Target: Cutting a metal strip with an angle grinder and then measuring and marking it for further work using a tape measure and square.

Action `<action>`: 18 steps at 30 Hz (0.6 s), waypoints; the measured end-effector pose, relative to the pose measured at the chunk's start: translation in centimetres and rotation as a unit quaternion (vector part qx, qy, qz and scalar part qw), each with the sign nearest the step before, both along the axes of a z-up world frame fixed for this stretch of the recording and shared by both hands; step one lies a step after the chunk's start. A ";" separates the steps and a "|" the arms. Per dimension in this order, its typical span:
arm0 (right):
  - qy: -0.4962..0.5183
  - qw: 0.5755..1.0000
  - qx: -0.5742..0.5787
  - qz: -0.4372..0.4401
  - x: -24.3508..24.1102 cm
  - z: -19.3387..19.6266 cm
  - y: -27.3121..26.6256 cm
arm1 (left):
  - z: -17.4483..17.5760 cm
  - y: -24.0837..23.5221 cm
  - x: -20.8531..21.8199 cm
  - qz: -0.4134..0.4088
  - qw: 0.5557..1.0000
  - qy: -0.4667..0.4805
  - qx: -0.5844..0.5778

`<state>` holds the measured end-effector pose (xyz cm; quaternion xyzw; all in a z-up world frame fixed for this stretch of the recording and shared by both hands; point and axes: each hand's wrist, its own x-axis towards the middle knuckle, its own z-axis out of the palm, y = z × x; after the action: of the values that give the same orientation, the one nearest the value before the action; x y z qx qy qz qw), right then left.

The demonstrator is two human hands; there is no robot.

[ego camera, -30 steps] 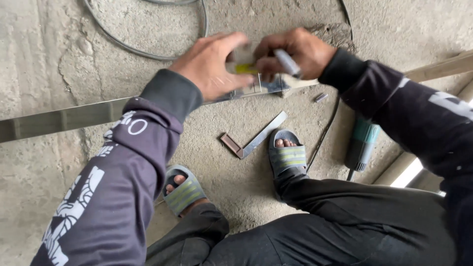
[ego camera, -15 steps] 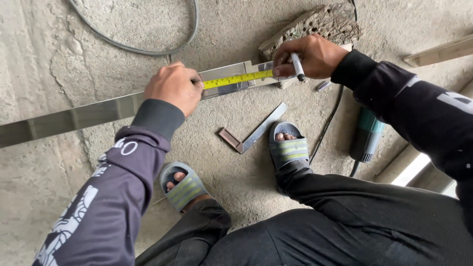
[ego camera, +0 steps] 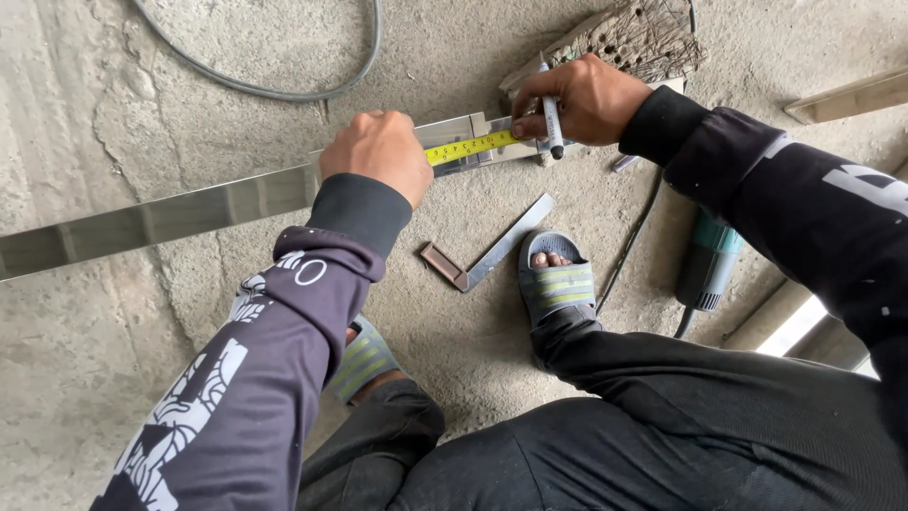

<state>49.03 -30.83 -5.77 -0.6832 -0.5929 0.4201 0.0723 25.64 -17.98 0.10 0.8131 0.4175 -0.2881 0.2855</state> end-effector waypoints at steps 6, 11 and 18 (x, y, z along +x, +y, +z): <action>0.009 1.000 0.020 0.015 0.0 -0.7 -0.1 | -1.6 -0.1 -0.2 -0.008 0.999 -0.036 0.020; 0.014 0.999 0.034 0.022 0.2 -1.5 -0.4 | -2.2 -0.1 -0.2 -0.011 0.999 -0.027 0.019; 0.031 0.998 0.047 0.022 0.3 -1.5 -0.3 | -2.1 0.0 -0.2 -0.004 0.999 -0.035 0.017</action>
<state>49.33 -31.18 -7.22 -0.6524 -0.6243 0.4144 0.1137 25.39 -17.99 -1.96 0.8290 0.4091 -0.2536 0.2848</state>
